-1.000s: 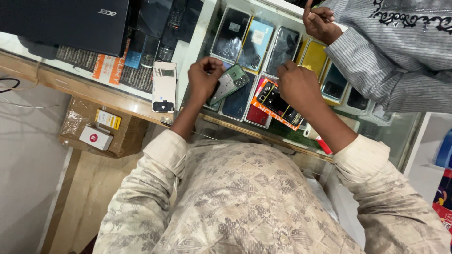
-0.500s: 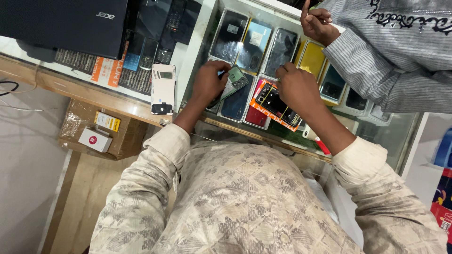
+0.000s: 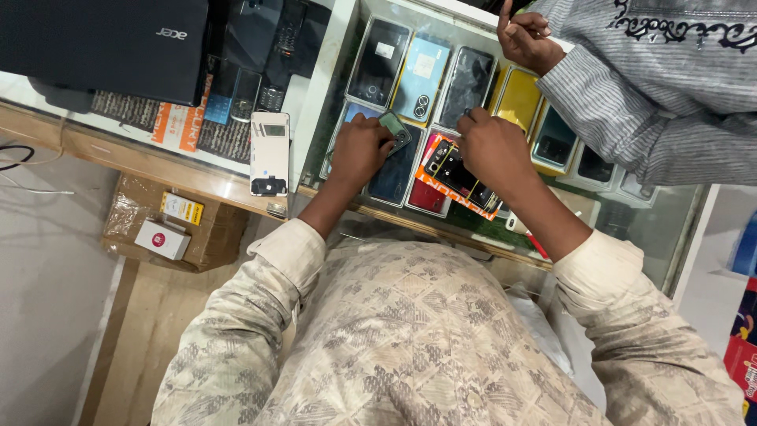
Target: The person applies adhesive to the back of a disassembled smartphone and presses it onto a cardboard backing. They then repeatedly pick up and place down a green phone case and other phone parts on the counter.
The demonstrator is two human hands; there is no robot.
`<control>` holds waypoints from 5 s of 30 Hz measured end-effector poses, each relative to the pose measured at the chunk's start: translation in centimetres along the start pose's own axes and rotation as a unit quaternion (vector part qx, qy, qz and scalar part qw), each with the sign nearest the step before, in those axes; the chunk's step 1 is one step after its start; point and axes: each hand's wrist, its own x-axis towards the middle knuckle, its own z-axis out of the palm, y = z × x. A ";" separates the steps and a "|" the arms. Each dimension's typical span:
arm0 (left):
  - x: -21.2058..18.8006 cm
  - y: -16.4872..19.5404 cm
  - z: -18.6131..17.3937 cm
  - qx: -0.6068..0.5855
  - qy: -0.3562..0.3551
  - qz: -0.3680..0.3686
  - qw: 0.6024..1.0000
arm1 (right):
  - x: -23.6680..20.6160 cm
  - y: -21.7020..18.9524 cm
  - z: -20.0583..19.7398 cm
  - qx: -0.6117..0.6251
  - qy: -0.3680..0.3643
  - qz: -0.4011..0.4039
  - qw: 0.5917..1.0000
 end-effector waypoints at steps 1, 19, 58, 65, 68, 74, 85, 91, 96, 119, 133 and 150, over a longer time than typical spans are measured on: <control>-0.1 0.0 0.3 0.011 0.003 -0.002 1.000 | 0.0 0.1 0.0 0.001 -0.003 0.002 1.000; -1.4 -0.8 2.2 0.097 0.049 0.055 0.993 | -6.1 -0.3 -1.9 0.216 0.172 0.123 0.953; -0.4 -0.8 -2.4 -0.183 0.086 -0.114 0.973 | -3.6 -4.5 3.5 0.383 0.177 0.143 0.895; -3.5 0.4 -3.6 -0.232 0.086 -0.194 0.949 | -0.8 -4.5 5.3 0.343 0.170 0.082 0.920; -4.7 0.3 -3.5 -0.271 0.095 -0.229 0.930 | -0.6 -4.2 6.0 0.338 0.172 0.078 0.922; -5.8 -0.2 -1.8 -0.349 0.127 -0.247 0.895 | -0.4 -3.8 6.4 0.374 0.187 0.073 0.906; -4.3 -0.6 -0.1 -0.459 0.108 -0.270 0.840 | 0.0 -4.1 6.3 0.368 0.170 0.100 0.909; -4.3 -1.2 0.0 -0.457 0.099 -0.264 0.844 | 0.0 -3.9 6.0 0.377 0.187 0.101 0.902; -3.3 -0.8 1.0 -0.553 0.081 -0.321 0.765 | -0.6 -3.5 5.6 0.412 0.173 0.149 0.882; -1.2 5.9 3.9 -0.774 -0.010 -0.336 0.537 | -5.9 -2.6 5.0 0.618 0.190 0.274 0.712; -2.3 5.2 5.3 -0.672 -0.049 -0.270 0.687 | -8.0 -3.8 0.7 0.443 0.205 0.256 0.834; -3.2 6.1 5.4 -0.637 -0.188 -0.297 0.686 | -9.7 -2.8 -3.1 0.424 0.151 0.190 0.873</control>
